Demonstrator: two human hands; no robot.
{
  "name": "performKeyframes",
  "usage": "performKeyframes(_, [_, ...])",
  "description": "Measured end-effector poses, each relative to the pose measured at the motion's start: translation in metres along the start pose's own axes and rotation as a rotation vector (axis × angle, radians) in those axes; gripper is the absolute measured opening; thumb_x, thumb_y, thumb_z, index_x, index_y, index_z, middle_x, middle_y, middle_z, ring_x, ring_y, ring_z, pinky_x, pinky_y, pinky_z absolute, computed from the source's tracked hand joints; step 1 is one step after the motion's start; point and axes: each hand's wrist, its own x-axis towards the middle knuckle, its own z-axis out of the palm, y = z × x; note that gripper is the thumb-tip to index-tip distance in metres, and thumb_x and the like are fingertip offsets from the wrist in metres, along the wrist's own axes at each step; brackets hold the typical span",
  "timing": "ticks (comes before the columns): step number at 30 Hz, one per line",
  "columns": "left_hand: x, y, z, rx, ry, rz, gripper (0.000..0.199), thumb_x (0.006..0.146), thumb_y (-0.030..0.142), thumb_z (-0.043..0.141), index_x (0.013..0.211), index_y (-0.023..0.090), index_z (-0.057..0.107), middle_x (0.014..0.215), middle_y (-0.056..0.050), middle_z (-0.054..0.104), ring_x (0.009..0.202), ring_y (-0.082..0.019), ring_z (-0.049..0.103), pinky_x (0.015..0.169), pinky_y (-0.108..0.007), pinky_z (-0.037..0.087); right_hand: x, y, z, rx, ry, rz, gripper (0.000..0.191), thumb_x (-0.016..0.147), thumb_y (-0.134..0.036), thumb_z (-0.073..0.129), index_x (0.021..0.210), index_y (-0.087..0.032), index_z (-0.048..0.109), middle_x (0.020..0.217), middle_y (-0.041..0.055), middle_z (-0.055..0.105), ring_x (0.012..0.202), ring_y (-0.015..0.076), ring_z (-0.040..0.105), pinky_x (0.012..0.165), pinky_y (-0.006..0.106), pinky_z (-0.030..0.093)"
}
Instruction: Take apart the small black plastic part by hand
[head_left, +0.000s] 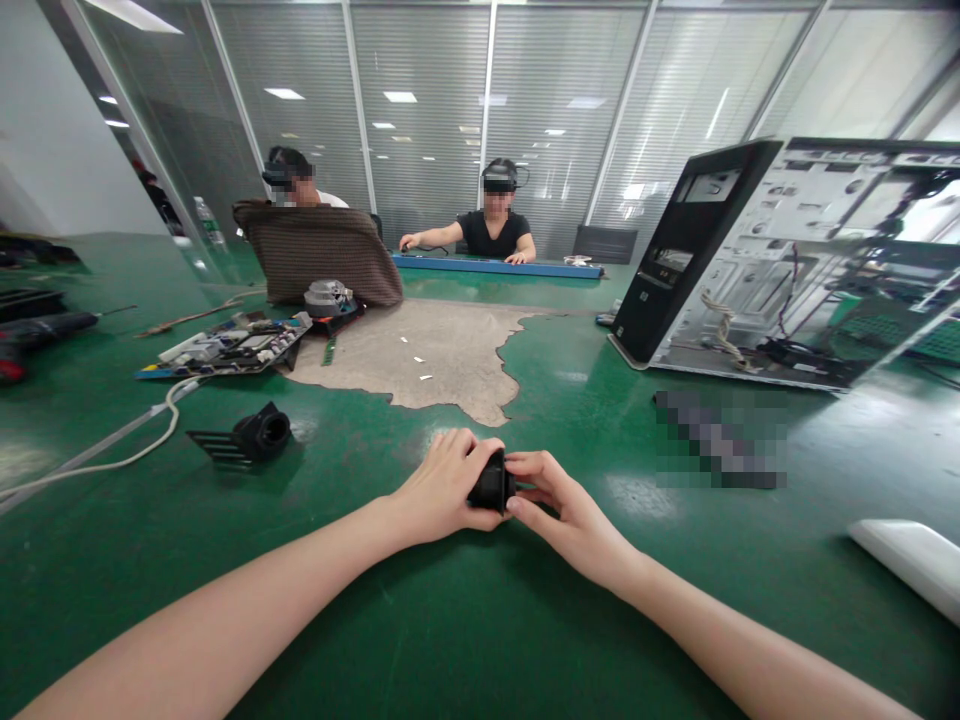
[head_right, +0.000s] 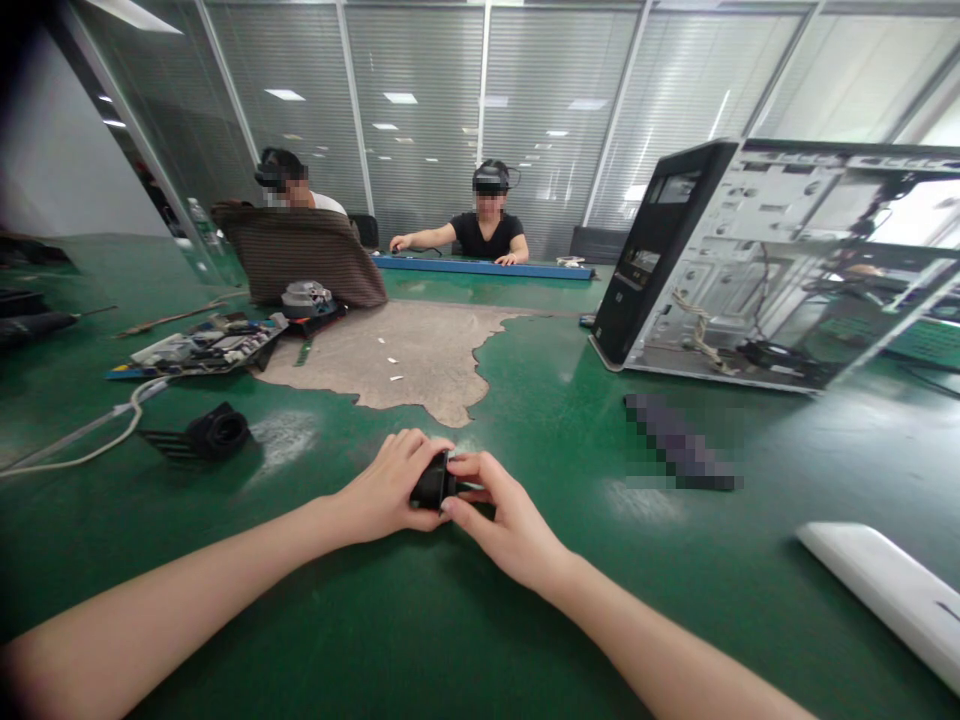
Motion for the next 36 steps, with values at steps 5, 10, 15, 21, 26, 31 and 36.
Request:
performKeyframes(5, [0.0,0.0004,0.0002,-0.006,0.013,0.005,0.061,0.064,0.045,0.063,0.115,0.021,0.039,0.094,-0.005,0.044,0.085,-0.023,0.043,0.073,-0.035,0.034,0.0019,0.0004,-0.0007,0.012,0.006,0.042,0.028,0.083,-0.018,0.049,0.109,-0.024,0.042,0.106,0.0045,0.051,0.1,0.0166,0.055,0.087,0.035,0.049])
performKeyframes(10, [0.0,0.0008,-0.0004,-0.005,0.005,-0.004,0.06,0.064,0.043,0.064,0.114,0.021,0.04,0.093,-0.005,0.044,0.084,-0.023,0.043,0.073,-0.034,0.035,-0.0001,-0.0026,0.0001,-0.02,-0.008,0.025,0.037,0.081,-0.016,0.05,0.115,-0.024,0.039,0.113,0.006,0.048,0.104,0.0171,0.053,0.088,0.035,0.048])
performKeyframes(15, [0.0,0.0008,-0.0008,0.002,-0.001,0.0,0.061,0.063,0.04,0.065,0.114,0.021,0.039,0.094,-0.005,0.044,0.085,-0.023,0.043,0.074,-0.035,0.034,-0.0007,-0.0022,0.0,-0.027,0.013,-0.028,0.025,0.081,-0.02,0.053,0.104,-0.023,0.046,0.116,0.006,0.046,0.109,0.0185,0.05,0.089,0.035,0.048])
performKeyframes(21, [0.0001,0.0008,0.0004,-0.021,0.013,0.001,0.062,0.064,0.045,0.064,0.115,0.021,0.039,0.094,-0.005,0.044,0.085,-0.023,0.043,0.074,-0.035,0.034,0.0013,-0.0011,-0.0004,0.007,0.015,0.054,0.03,0.084,-0.02,0.048,0.112,-0.024,0.041,0.108,0.0058,0.053,0.099,0.0168,0.056,0.087,0.037,0.049])
performKeyframes(26, [0.0,0.0006,0.0003,-0.026,0.007,-0.002,0.062,0.064,0.041,0.064,0.116,0.022,0.038,0.095,-0.005,0.043,0.086,-0.024,0.043,0.075,-0.036,0.034,0.0001,-0.0016,-0.0005,-0.004,0.002,0.016,0.034,0.081,-0.017,0.052,0.112,-0.024,0.041,0.111,0.0057,0.051,0.105,0.0178,0.053,0.088,0.037,0.049])
performKeyframes(31, [-0.0007,0.0002,0.0012,0.002,0.007,0.0,0.062,0.064,0.041,0.064,0.116,0.02,0.038,0.095,-0.006,0.043,0.086,-0.024,0.043,0.076,-0.036,0.034,-0.0009,-0.0012,-0.0003,-0.015,0.026,-0.029,0.022,0.082,-0.02,0.052,0.103,-0.024,0.047,0.112,0.0049,0.048,0.107,0.0176,0.051,0.089,0.034,0.048])
performKeyframes(36, [-0.0006,0.0004,0.0021,0.011,0.007,-0.002,0.062,0.064,0.044,0.064,0.116,0.02,0.038,0.095,-0.006,0.043,0.086,-0.023,0.043,0.075,-0.035,0.034,0.0007,0.0001,-0.0001,-0.005,0.026,0.015,0.026,0.082,-0.018,0.05,0.107,-0.024,0.044,0.108,0.0046,0.052,0.101,0.0166,0.055,0.086,0.035,0.05])
